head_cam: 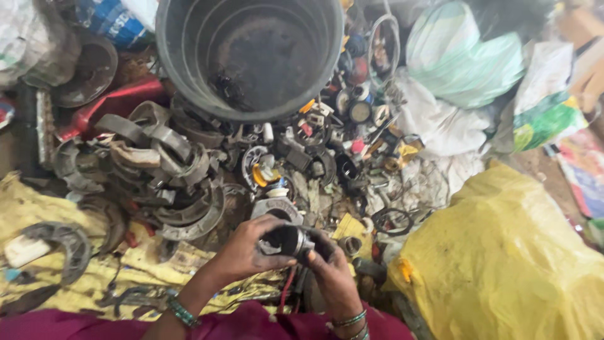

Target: The person sits on the floor and uses a small metal tool to scrape and clean the interior of a cylindrical metal part. They repeatedly rotate the part and scrape different sections, occasionally pausing to inspect the surface.

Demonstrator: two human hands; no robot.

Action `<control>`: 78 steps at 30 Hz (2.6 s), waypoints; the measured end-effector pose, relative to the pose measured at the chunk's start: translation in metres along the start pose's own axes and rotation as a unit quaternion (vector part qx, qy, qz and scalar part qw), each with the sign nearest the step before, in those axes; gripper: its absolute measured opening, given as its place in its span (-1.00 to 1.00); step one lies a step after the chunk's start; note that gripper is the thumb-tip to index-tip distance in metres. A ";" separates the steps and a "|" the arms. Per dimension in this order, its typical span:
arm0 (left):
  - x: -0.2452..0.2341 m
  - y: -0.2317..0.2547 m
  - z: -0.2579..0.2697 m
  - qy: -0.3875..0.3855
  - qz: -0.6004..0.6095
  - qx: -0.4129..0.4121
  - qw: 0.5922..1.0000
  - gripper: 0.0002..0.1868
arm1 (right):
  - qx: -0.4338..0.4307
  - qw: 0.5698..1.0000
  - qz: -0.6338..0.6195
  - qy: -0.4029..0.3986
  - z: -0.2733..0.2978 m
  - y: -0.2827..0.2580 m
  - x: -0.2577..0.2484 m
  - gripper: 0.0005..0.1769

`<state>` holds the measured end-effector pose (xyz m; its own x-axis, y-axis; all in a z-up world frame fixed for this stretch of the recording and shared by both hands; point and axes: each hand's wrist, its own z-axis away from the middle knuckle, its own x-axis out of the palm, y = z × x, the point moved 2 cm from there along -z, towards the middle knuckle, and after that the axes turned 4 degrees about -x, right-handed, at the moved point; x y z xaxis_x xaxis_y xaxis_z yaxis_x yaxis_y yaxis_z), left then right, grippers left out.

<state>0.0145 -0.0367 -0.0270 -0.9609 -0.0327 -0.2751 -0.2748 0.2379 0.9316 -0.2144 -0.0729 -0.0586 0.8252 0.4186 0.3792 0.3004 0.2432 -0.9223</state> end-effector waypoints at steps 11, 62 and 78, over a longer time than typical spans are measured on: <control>0.017 -0.007 -0.002 -0.028 0.041 -0.056 0.997 -0.51 | -0.031 0.980 -0.193 0.045 -0.016 0.036 -0.040 -0.47; 0.007 0.004 0.009 0.071 -0.105 0.035 0.991 -0.56 | 0.099 0.981 -0.168 0.007 -0.010 0.023 -0.001 -0.42; 0.021 -0.009 0.002 -0.047 0.021 0.032 0.998 -0.15 | 0.140 0.973 -0.172 0.070 -0.011 0.029 -0.014 -0.43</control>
<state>-0.0026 -0.0375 -0.0418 -0.9632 0.0687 -0.2598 -0.2285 0.2993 0.9264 -0.2121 -0.0810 -0.0912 0.7623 0.1516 0.6292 0.4443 0.5843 -0.6791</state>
